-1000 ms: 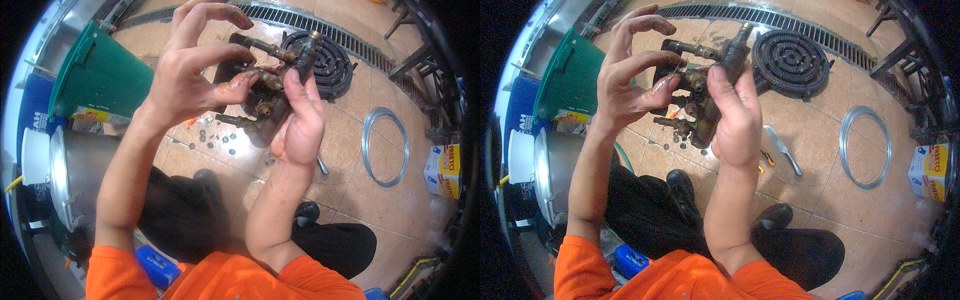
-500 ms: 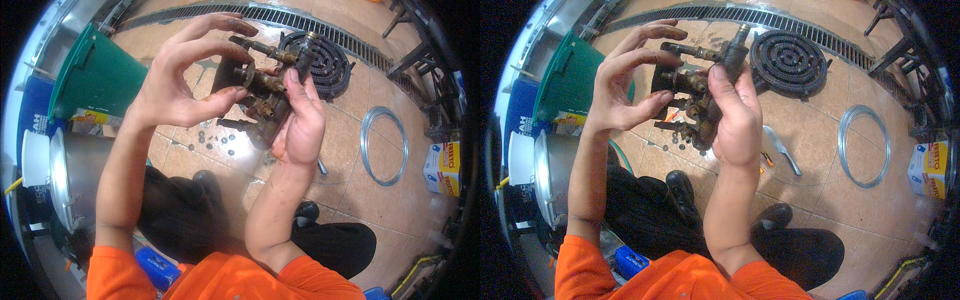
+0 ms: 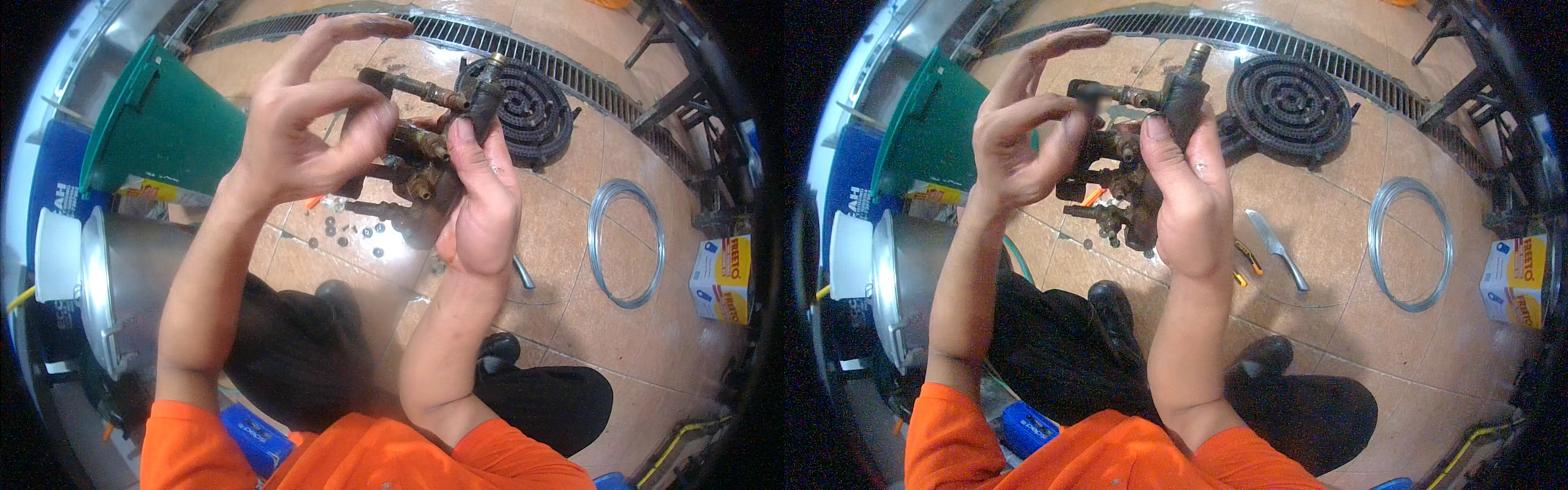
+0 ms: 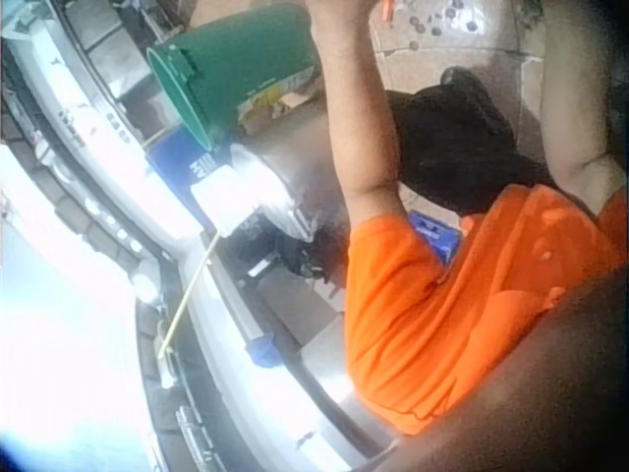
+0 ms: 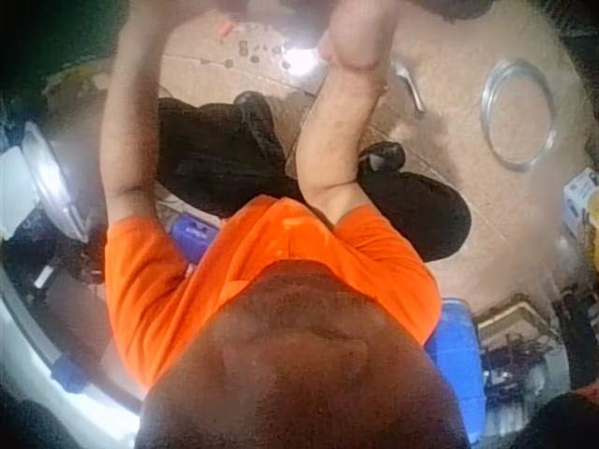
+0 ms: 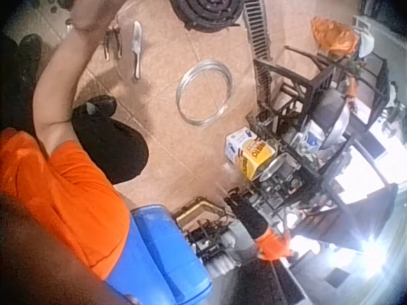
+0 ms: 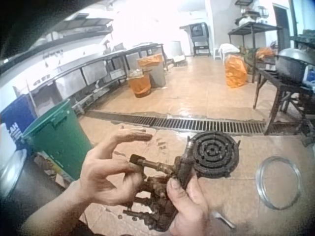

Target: The person sits on the floor and manipulates a dirty mechanical assembly, likely a carburetor, using their hands and a pair of pliers. They rotate the object to inspect it and use the pliers to pull out a small component from the assembly.

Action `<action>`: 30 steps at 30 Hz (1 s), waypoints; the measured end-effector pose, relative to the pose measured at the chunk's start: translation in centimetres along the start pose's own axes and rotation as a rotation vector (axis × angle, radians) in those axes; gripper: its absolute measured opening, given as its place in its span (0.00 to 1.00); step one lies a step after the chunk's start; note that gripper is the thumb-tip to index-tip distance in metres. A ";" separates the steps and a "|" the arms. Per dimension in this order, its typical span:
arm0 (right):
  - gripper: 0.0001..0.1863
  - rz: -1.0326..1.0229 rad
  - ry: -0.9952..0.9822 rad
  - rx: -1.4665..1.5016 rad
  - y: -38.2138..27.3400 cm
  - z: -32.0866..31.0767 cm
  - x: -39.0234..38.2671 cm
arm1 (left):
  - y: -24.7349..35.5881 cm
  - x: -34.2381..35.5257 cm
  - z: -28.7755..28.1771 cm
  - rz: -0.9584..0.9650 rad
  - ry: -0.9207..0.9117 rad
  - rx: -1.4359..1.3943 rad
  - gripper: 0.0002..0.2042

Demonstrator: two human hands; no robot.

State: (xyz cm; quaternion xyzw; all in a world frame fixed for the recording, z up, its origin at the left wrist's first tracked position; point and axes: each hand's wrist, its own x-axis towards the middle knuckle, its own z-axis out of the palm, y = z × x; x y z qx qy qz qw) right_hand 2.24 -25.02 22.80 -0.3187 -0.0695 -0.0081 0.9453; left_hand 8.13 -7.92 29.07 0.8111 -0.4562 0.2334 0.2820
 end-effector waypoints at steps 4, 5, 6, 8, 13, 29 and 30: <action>0.18 -0.062 0.022 -0.019 0.1 -0.2 0.3 | 0.0 0.6 -1.0 -0.002 -0.030 -0.099 0.12; 0.18 -0.048 0.010 -0.027 -0.1 -0.3 0.3 | 0.1 0.7 -1.2 -0.003 -0.047 -0.145 0.11; 0.18 -0.034 -0.001 -0.036 -0.2 -0.4 0.2 | -0.2 0.5 -1.0 -0.034 -0.054 -0.254 0.14; 0.18 -0.026 0.010 -0.002 -0.6 -0.3 0.1 | 0.2 0.5 -0.3 -0.098 -0.067 -0.324 0.16; 0.17 -0.031 0.006 -0.032 -0.5 -0.5 0.2 | 0.2 0.4 0.7 -0.135 -0.027 -0.415 0.16; 0.16 0.020 0.039 0.002 -0.2 -0.2 0.0 | 0.3 0.5 0.1 -0.054 0.003 -0.264 0.14; 0.16 0.028 0.042 -0.008 -0.2 -0.3 0.0 | 0.2 0.4 0.2 -0.033 0.009 -0.184 0.13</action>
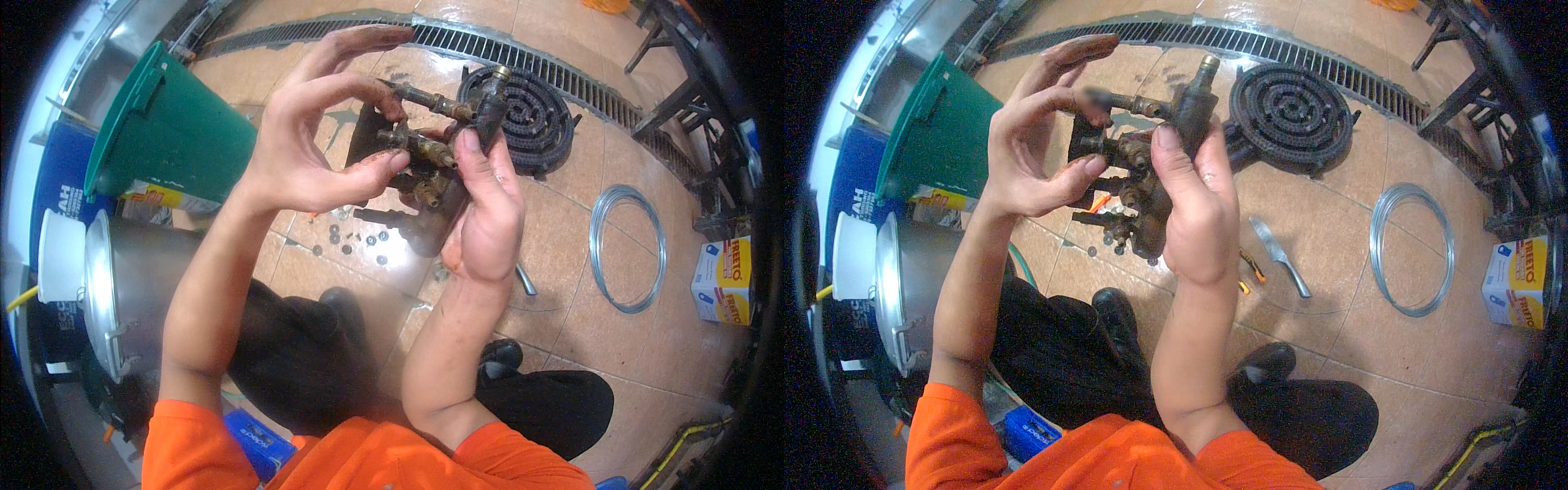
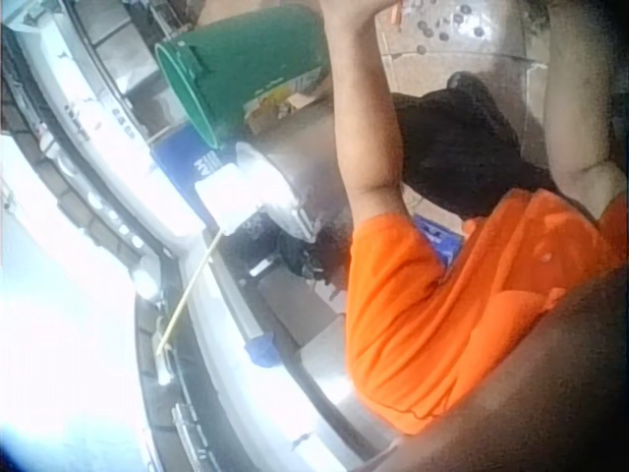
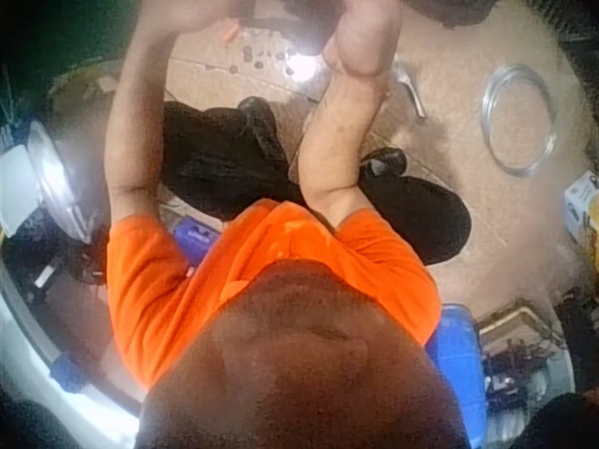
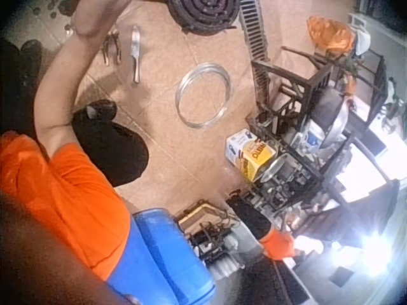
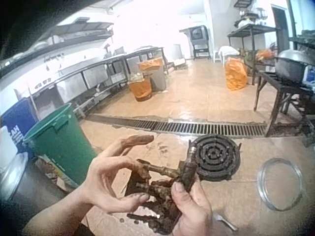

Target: The person sits on the floor and manipulates a dirty mechanical assembly, likely a carburetor, using their hands and a pair of pliers. They rotate the object to inspect it and use the pliers to pull out a small component from the assembly.

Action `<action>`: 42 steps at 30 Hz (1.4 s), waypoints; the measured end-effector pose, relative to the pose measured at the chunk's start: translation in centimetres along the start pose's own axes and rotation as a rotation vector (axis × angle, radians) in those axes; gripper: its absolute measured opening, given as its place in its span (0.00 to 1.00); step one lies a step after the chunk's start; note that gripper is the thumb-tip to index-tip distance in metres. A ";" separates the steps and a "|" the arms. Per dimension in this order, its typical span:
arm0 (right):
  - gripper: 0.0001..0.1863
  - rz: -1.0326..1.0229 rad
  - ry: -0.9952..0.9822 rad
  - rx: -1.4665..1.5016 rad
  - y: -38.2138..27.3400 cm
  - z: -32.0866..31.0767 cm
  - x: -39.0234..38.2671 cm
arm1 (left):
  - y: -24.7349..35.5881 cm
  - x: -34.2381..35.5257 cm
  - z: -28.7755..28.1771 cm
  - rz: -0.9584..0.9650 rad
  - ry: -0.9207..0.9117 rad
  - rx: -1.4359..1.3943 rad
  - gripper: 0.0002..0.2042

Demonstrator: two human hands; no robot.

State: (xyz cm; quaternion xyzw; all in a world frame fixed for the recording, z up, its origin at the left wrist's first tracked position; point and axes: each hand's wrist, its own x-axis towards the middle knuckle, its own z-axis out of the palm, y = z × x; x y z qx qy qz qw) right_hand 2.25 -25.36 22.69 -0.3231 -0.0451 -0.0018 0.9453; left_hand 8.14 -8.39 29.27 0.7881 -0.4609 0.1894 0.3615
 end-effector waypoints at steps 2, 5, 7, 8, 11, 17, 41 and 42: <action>0.15 -0.022 -0.001 -0.021 0.2 0.0 0.1 | -0.1 -0.1 0.0 0.046 0.011 0.159 0.12; 0.15 -0.022 0.003 -0.007 0.0 0.3 0.1 | 0.2 -0.4 -0.5 0.005 0.001 0.210 0.15; 0.15 -0.017 0.001 0.012 -0.1 0.3 0.0 | 0.1 -0.2 -0.4 -0.015 0.001 0.075 0.14; 0.15 -0.017 -0.002 0.020 -0.1 0.2 0.0 | 0.4 0.0 -0.3 -0.013 -0.020 0.040 0.13; 0.16 -0.020 0.002 0.039 -0.2 0.2 0.0 | 0.6 0.1 0.4 -0.023 -0.048 -0.052 0.14; 0.16 -0.019 -0.020 0.018 -0.3 0.7 -0.1 | -0.5 -0.2 0.2 0.064 -0.025 -0.074 0.13; 0.17 -0.072 0.025 -0.040 -0.3 0.4 0.0 | -0.5 -0.3 0.3 -0.111 -0.117 -0.187 0.20; 0.17 -0.081 0.015 -0.056 -0.2 0.4 0.0 | -0.7 -0.4 0.6 -0.107 -0.100 -0.194 0.18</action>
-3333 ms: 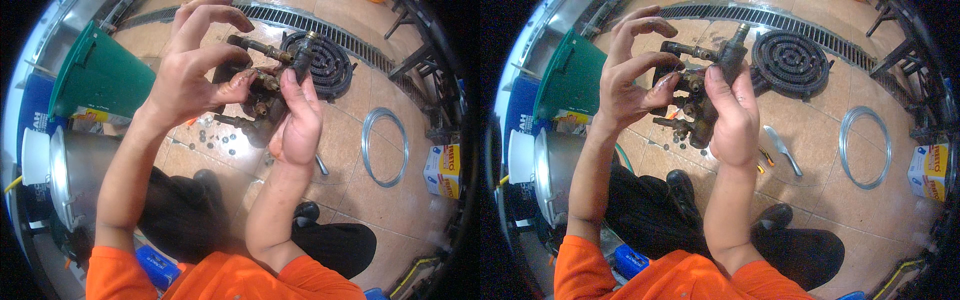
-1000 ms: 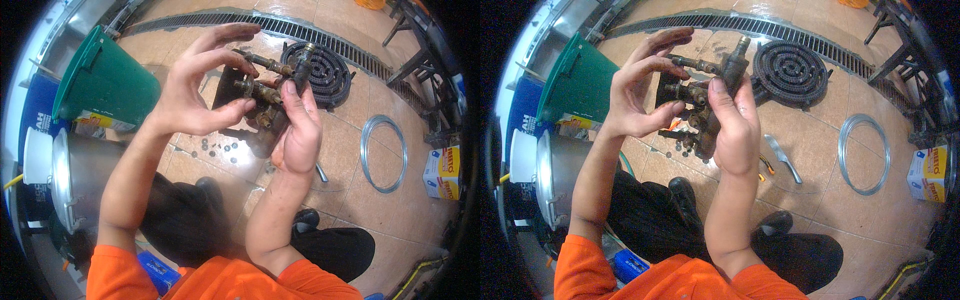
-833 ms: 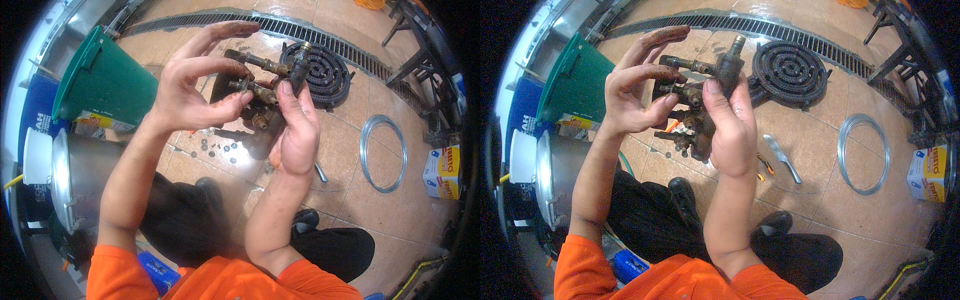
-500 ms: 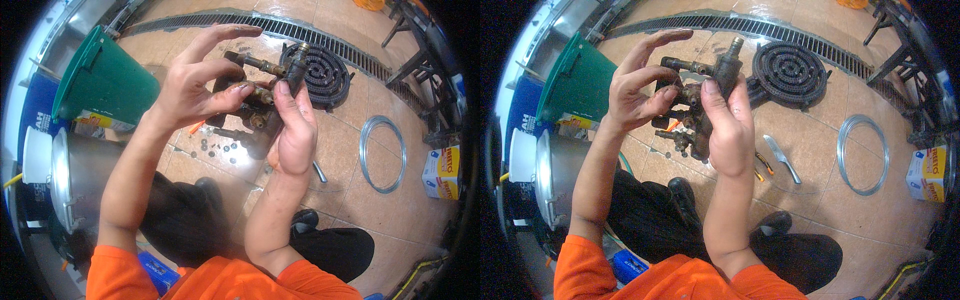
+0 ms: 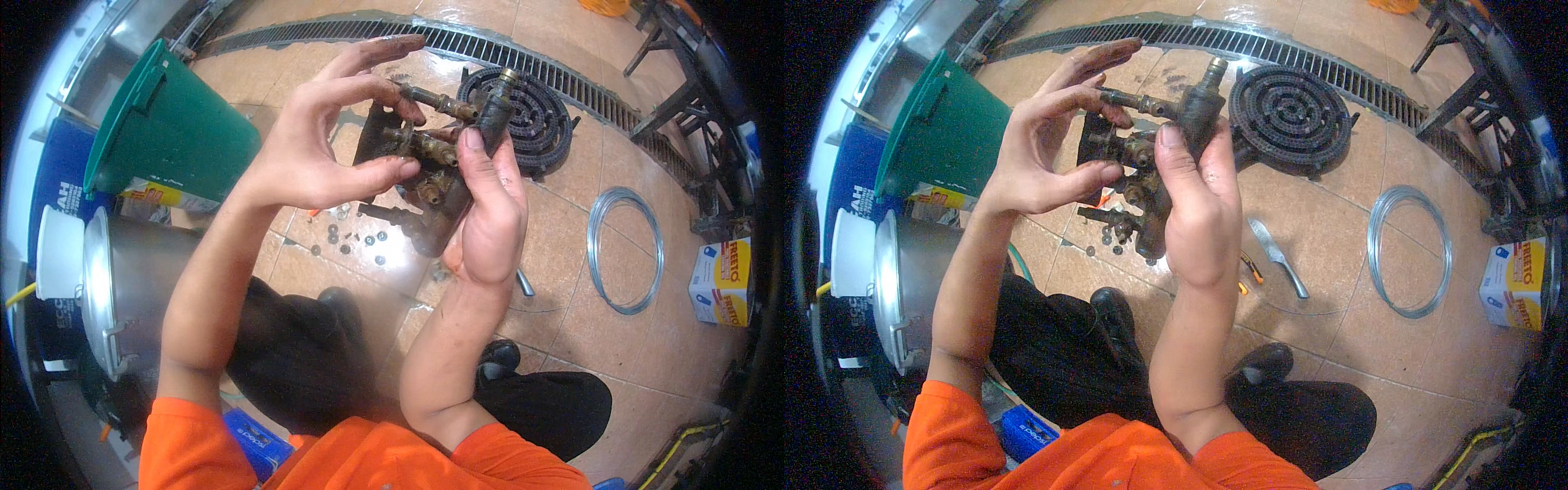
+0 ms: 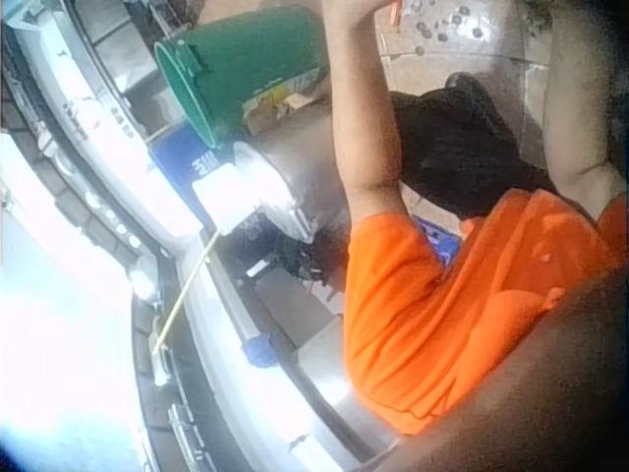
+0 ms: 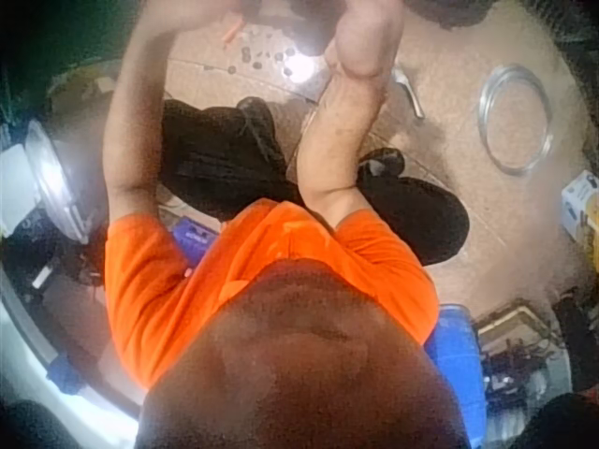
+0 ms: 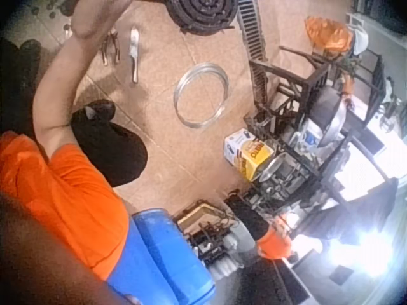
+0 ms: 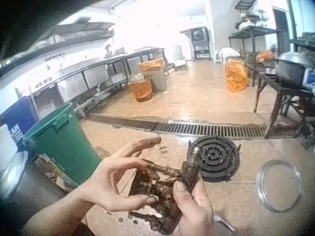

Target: The person sits on the floor and manipulates a dirty mechanical assembly, likely a carburetor, using their hands and a pair of pliers. They rotate the object to inspect it and use the pliers to pull out a small component from the assembly.

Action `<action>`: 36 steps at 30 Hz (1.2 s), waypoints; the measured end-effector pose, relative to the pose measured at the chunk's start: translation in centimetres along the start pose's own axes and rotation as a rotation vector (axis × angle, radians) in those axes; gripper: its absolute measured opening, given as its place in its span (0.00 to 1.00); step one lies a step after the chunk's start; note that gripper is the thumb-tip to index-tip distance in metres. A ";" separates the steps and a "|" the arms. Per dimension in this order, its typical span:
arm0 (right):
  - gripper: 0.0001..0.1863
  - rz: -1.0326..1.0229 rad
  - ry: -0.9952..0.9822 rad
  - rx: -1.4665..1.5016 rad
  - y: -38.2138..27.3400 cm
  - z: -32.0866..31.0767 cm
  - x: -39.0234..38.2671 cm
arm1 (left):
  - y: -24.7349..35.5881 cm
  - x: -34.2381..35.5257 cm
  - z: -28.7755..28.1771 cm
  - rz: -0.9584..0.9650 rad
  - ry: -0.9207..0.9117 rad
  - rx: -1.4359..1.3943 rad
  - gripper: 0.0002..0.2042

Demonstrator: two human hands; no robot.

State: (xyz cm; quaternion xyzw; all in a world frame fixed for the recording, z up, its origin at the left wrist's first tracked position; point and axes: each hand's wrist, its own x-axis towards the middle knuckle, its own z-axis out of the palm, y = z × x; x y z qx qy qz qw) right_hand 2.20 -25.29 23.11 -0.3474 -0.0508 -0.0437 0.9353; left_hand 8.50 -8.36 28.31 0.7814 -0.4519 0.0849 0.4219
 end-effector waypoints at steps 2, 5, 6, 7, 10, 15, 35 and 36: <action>0.17 0.001 0.004 0.036 -0.3 0.7 -0.2 | 0.0 0.1 0.2 0.013 0.041 0.002 0.15; 0.16 -0.021 0.008 0.006 -0.6 1.1 -0.3 | 0.0 0.1 0.1 0.052 0.097 0.024 0.12; 0.16 -0.032 0.008 -0.017 -0.6 1.1 -0.3 | -0.4 0.1 0.0 0.080 0.103 0.024 0.12; 0.16 -0.023 0.015 -0.013 -0.7 1.2 -0.3 | -0.7 0.2 0.1 0.109 0.109 0.024 0.12; 0.16 -0.009 0.022 -0.009 -0.7 1.4 -0.5 | -1.2 0.2 0.1 0.182 0.132 0.045 0.11; 0.16 -0.040 0.039 -0.064 -0.8 1.1 -0.3 | -0.5 0.2 0.8 0.089 0.231 0.019 0.09; 0.17 0.078 0.084 0.023 -0.6 0.2 0.0 | 0.0 -0.1 0.9 0.068 0.036 0.117 0.12; 0.19 0.091 0.080 0.038 -0.7 0.1 0.0 | 0.0 -0.1 0.7 0.036 0.011 0.084 0.11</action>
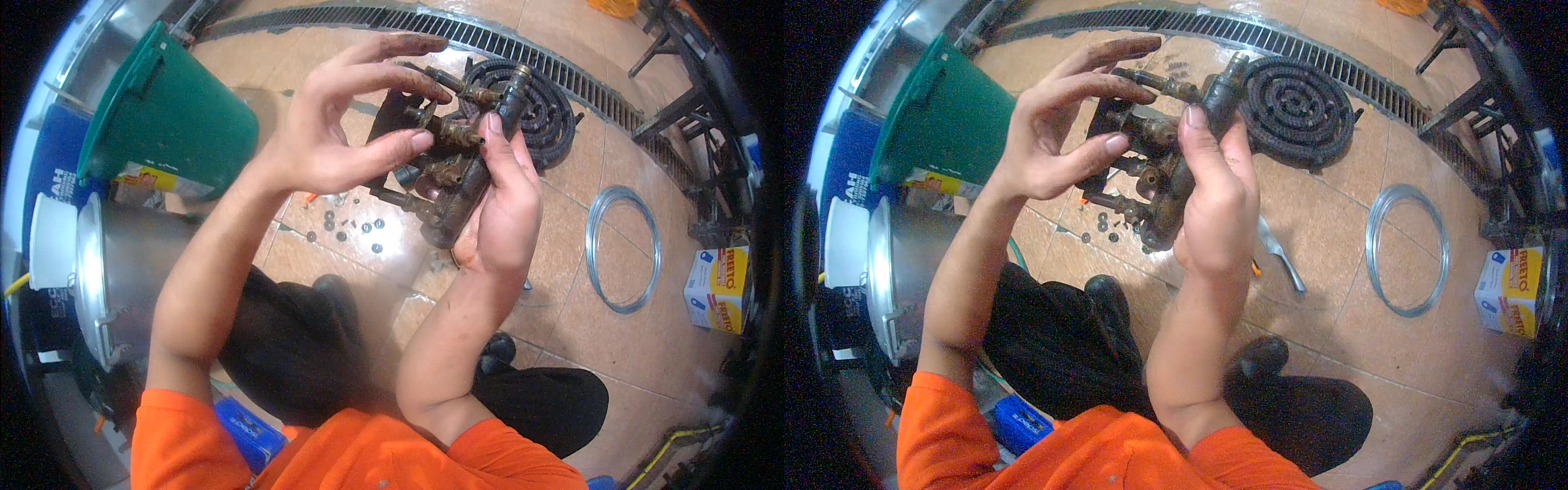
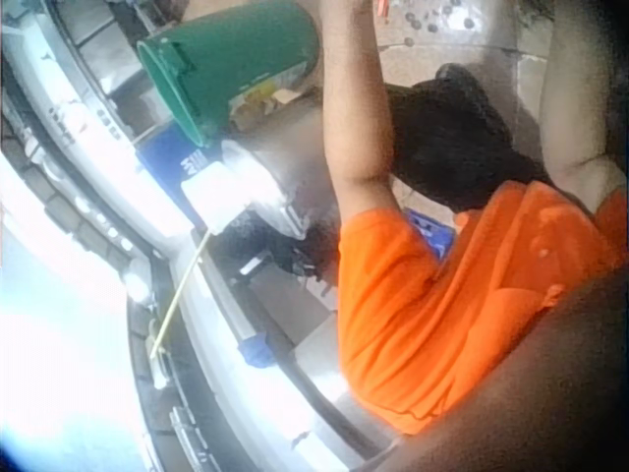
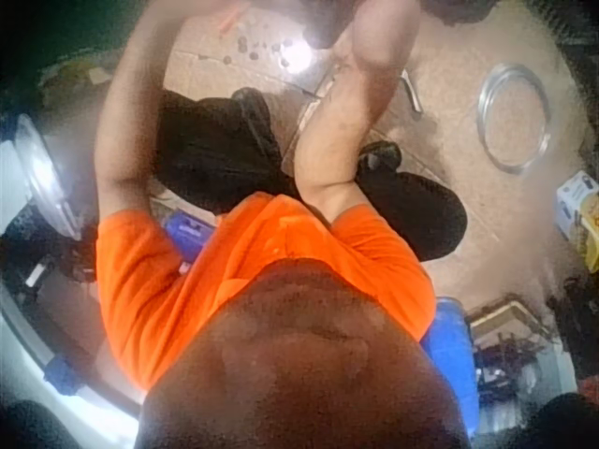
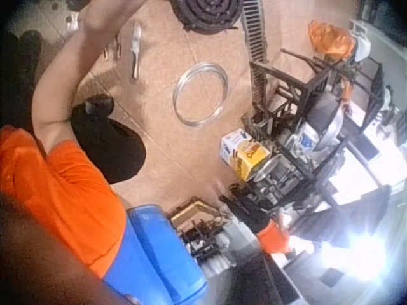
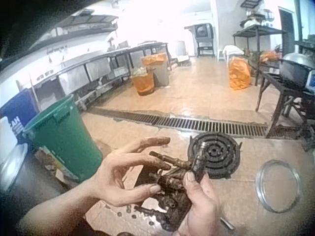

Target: The person sits on the floor and manipulates a dirty mechanical assembly, likely a carburetor, using their hands and a pair of pliers. They rotate the object to inspect it and use the pliers to pull out a small component from the assembly.

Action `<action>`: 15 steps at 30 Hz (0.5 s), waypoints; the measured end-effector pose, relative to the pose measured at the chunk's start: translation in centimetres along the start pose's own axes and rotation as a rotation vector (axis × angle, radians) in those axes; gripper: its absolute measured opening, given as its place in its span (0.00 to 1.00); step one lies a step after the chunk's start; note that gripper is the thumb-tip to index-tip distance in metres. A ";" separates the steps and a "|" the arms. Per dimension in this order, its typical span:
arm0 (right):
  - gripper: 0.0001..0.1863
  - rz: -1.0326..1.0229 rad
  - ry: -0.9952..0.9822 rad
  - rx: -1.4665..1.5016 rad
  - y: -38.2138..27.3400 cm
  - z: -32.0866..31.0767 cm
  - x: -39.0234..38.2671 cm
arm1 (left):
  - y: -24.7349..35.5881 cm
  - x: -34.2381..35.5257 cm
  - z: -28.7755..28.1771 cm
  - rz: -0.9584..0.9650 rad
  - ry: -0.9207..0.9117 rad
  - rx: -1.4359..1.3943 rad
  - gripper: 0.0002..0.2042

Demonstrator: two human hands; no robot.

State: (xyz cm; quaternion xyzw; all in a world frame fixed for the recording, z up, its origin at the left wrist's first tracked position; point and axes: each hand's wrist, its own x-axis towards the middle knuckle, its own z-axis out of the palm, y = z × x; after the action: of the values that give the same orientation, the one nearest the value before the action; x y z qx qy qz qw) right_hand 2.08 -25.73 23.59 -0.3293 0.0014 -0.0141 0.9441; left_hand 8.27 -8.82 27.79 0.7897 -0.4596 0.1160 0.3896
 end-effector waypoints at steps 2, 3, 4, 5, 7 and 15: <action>0.18 0.039 -0.035 0.003 0.1 -0.3 0.0 | -0.4 0.1 -0.4 0.035 -0.003 0.013 0.10; 0.18 0.058 -0.052 0.004 0.3 -0.5 -0.1 | -0.5 0.1 -0.6 0.053 -0.005 0.020 0.10; 0.18 0.051 -0.055 0.035 0.5 -0.6 0.0 | -0.3 0.3 -0.7 0.056 0.003 0.054 0.10; 0.18 0.044 -0.058 0.066 0.7 -0.7 0.0 | -0.1 0.3 -0.7 0.063 0.004 0.092 0.10; 0.16 0.040 -0.046 0.119 0.9 -0.9 0.1 | 0.3 0.4 -0.8 0.083 0.007 0.168 0.10; 0.16 0.000 -0.064 0.224 1.4 -1.1 0.4 | 1.8 0.5 -0.5 0.099 0.122 0.298 0.09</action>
State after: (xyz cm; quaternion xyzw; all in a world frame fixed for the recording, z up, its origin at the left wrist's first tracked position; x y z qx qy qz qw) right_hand 2.52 -25.32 21.80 -0.2222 -0.0304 -0.0038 0.9745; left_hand 7.19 -9.29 29.34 0.8066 -0.4513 0.2494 0.2891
